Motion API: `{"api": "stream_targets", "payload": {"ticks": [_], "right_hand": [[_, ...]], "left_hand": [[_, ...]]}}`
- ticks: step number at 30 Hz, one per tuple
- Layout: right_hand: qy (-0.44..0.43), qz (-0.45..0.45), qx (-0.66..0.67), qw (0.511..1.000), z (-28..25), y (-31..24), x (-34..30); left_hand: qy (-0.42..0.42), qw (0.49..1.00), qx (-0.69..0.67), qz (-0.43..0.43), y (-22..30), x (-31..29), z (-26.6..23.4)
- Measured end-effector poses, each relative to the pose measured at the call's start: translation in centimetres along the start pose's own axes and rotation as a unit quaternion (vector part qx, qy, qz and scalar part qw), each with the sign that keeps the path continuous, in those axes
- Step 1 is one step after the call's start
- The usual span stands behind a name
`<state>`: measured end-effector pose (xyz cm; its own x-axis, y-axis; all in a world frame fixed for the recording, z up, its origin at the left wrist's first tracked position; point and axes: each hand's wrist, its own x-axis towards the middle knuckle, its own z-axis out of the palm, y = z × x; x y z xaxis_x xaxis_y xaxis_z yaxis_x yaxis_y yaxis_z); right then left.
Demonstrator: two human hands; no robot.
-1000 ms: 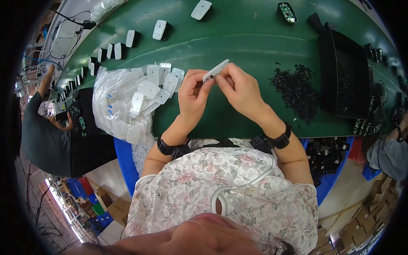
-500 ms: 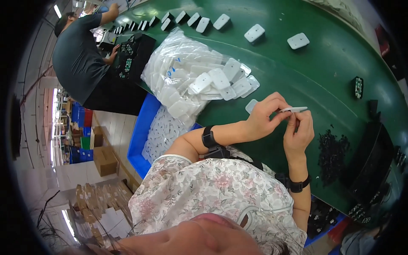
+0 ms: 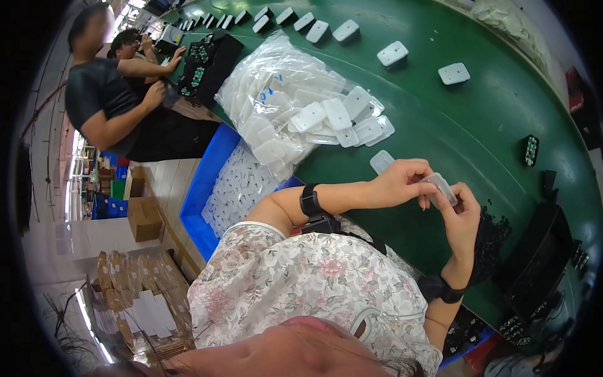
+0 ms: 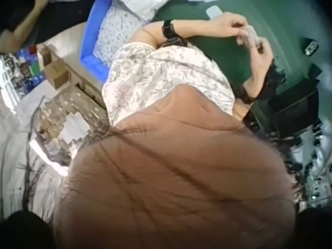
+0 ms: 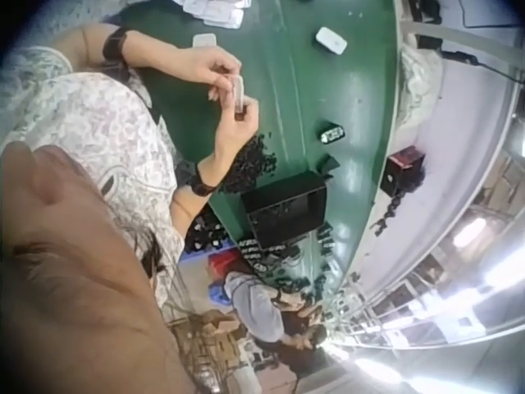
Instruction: The person picks up a white plastic base and a small black component, inserts the component into the base, and then presses a black cover onto the assembly. This process is repeated for several units, which are then placed onto the green workbench.
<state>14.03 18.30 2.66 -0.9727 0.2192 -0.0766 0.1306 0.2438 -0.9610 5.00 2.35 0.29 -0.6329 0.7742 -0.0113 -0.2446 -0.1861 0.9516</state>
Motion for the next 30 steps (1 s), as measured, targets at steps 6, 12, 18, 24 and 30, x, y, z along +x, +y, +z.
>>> {"api": "stream_targets", "payload": {"ticks": [6, 12, 18, 24, 30], "right_hand": [[0.133, -0.046, 0.004, 0.99, -0.3, 2.6, -0.2], [0.062, 0.066, 0.12, 0.989, -1.1, 0.3, 1.5], [0.304, -0.062, -0.273, 0.91, -9.0, 1.3, 7.5], [0.293, 0.011, -0.602, 0.743, -16.8, 5.5, 14.2], [0.269, 0.029, -0.428, 0.862, -13.3, 2.6, 13.2]], "left_hand": [[-0.003, 0.994, -0.098, -0.038, -1.1, 2.0, 0.3], [0.081, 0.995, 0.054, -0.007, 0.1, 5.2, -0.7], [0.114, 0.905, 0.404, 0.073, -2.8, 10.8, -2.2], [0.102, 0.822, 0.553, 0.087, -1.3, 10.2, 0.6], [0.06, 0.758, 0.638, 0.119, -1.2, 7.2, 0.9]]}}
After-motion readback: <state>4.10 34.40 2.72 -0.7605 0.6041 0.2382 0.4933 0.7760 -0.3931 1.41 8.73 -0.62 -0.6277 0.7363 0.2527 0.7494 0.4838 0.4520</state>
